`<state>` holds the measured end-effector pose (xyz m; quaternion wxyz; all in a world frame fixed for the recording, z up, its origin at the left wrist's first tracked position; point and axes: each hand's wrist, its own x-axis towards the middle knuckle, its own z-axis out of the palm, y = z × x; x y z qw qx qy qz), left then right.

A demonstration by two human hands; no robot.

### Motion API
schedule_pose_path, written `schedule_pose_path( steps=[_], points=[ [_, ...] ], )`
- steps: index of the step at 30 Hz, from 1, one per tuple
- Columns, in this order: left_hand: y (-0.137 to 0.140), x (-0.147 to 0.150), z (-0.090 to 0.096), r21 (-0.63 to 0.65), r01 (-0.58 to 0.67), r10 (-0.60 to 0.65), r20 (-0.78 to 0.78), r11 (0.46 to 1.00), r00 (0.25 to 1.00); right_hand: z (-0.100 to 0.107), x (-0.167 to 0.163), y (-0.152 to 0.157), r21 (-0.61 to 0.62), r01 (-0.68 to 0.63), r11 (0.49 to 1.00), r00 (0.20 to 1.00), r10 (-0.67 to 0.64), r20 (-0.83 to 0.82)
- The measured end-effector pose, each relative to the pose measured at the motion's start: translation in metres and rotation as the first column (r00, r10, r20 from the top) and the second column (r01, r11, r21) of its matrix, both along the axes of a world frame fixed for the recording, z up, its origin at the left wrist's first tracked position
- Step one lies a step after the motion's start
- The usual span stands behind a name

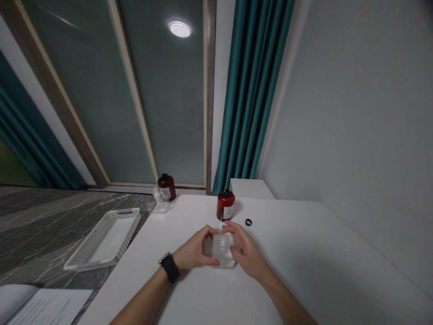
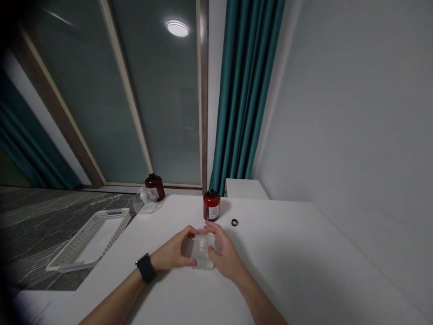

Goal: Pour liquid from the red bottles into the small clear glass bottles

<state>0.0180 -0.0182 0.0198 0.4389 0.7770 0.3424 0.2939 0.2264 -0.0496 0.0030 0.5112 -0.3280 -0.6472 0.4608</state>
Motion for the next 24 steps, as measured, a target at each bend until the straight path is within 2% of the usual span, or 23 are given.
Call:
schedule_pose_path(
  steps=[7,12,16,19,24],
  points=[
    [0.001,-0.001,-0.002,-0.005,0.01,-0.01,-0.036,1.0,0.999,0.002,0.003,0.0,0.076,0.044,0.996,0.999,-0.046,0.024],
    [0.0,-0.001,0.0,-0.004,-0.001,0.001,-0.037,1.0,0.999,0.002,0.003,-0.003,0.071,0.016,0.997,0.998,-0.02,0.057],
    [-0.003,0.0,0.003,-0.008,-0.002,0.002,-0.028,1.0,1.0,0.004,0.002,-0.001,0.069,0.078,0.995,0.996,-0.081,0.046],
    [-0.003,0.0,0.004,0.01,-0.012,0.012,-0.038,1.0,0.999,0.009,0.001,0.0,-0.006,0.089,0.996,0.996,-0.089,-0.018],
    [-0.003,0.0,0.002,0.03,-0.024,0.026,-0.056,0.999,0.998,0.014,-0.001,-0.003,-0.177,-0.013,0.984,0.994,-0.007,-0.11]
  ],
)
